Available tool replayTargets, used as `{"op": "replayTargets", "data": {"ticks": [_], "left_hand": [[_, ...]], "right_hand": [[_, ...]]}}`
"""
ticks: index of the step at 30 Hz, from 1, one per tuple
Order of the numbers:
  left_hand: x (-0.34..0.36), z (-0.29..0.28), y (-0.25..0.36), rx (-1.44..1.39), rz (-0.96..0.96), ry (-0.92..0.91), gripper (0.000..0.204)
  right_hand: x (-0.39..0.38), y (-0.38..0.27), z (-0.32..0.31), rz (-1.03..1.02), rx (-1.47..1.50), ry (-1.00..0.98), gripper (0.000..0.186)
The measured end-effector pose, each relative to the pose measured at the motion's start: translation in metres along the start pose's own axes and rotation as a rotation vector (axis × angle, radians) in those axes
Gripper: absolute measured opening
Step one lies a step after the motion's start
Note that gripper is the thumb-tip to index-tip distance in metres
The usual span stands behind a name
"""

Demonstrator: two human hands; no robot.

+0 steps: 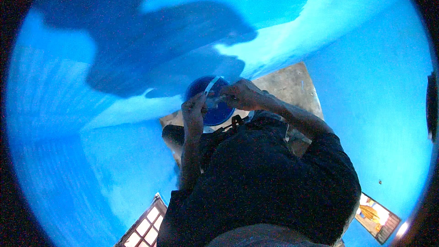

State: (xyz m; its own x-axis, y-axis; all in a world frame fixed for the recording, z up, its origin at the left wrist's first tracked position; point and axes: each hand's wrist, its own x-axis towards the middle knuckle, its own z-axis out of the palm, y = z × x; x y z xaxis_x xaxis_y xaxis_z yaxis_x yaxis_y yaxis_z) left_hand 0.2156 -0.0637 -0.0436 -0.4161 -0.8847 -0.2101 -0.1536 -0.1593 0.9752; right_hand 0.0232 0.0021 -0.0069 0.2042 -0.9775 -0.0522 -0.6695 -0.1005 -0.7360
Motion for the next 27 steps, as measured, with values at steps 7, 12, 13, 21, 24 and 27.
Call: {"op": "replayTargets", "data": {"ticks": [7,12,13,21,24,27], "left_hand": [[0.007,0.017,0.006,-0.059,-0.037,-0.01,0.02],[0.024,0.038,0.004,0.025,0.031,-0.004,0.019],[0.042,0.106,0.018,-0.001,0.034,0.031,0.018],[0.053,0.124,0.001,0.075,0.07,0.004,0.019],[0.052,0.123,-0.005,0.078,0.074,0.004,0.021],[0.062,0.11,-0.051,-0.076,0.089,-0.049,0.02]], "right_hand": [[-0.002,0.058,0.008,-0.103,-0.365,0.208,0.037],[-0.009,0.034,-0.018,0.134,-0.299,0.106,0.031],[-0.028,0.069,-0.075,0.126,-0.267,0.081,0.028],[-0.028,0.097,-0.074,0.034,0.07,0.016,0.018],[-0.033,0.102,-0.071,0.027,-0.016,0.012,0.019],[-0.036,0.083,-0.074,0.115,-0.084,0.021,0.024]]}}
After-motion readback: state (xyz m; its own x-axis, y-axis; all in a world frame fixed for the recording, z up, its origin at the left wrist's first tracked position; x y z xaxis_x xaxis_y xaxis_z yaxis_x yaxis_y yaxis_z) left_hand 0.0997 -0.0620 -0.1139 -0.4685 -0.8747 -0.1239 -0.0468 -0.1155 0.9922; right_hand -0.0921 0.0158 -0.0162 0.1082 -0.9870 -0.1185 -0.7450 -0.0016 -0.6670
